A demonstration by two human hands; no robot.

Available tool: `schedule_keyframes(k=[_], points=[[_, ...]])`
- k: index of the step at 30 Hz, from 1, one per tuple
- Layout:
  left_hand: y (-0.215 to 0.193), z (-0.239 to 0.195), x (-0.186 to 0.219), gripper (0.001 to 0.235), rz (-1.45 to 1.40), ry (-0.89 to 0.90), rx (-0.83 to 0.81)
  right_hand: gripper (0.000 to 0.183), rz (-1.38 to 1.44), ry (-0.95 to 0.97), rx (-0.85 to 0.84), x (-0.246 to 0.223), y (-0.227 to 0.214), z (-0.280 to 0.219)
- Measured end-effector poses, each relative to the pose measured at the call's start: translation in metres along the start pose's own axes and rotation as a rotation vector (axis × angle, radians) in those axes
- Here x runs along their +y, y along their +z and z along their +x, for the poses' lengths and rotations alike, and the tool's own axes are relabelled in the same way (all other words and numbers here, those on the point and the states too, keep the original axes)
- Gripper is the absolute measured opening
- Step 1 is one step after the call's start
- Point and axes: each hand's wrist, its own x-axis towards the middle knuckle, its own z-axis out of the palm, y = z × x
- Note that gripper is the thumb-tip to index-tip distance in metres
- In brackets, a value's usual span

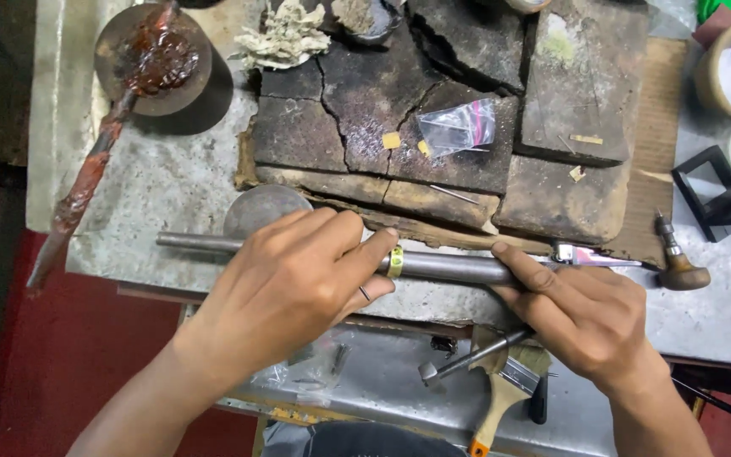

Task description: The person hammers a small metal ring on a cylindrical mandrel to shape it. They repeatedly reposition the ring and strike it with a small hammer, occasionally checking its fit on the mandrel. The work occurs on a cluttered bench with various tools and materials visible.

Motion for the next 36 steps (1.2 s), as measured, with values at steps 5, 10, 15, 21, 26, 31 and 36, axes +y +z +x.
schedule_keyframes(k=[5, 10, 15, 21, 26, 31, 36], points=[[0.006, 0.003, 0.003, 0.034, -0.040, -0.020, 0.022, 0.032, -0.012, -0.009, 0.015, 0.002, 0.001, 0.001], [0.012, 0.003, 0.005, 0.021, -0.031, -0.022, 0.055, 0.028, 0.007, 0.016, -0.010, 0.003, 0.001, 0.002], [0.013, 0.004, 0.008, 0.031, 0.010, 0.014, 0.133, 0.031, 0.017, 0.018, -0.024, 0.002, 0.003, 0.000], [0.015, 0.004, 0.006, 0.033, 0.024, 0.022, 0.162, 0.030, 0.015, 0.020, -0.037, 0.002, 0.004, -0.001], [0.011, 0.005, 0.003, 0.030, 0.003, 0.008, 0.131, 0.026, 0.036, 0.041, -0.065, 0.002, -0.001, 0.003], [0.011, 0.003, 0.000, 0.029, -0.011, 0.041, 0.162, 0.030, 0.056, 0.062, -0.064, 0.002, -0.001, -0.001], [0.015, 0.001, -0.005, 0.013, 0.033, 0.153, 0.238, 0.030, 0.030, 0.075, -0.074, 0.002, 0.000, -0.005]])
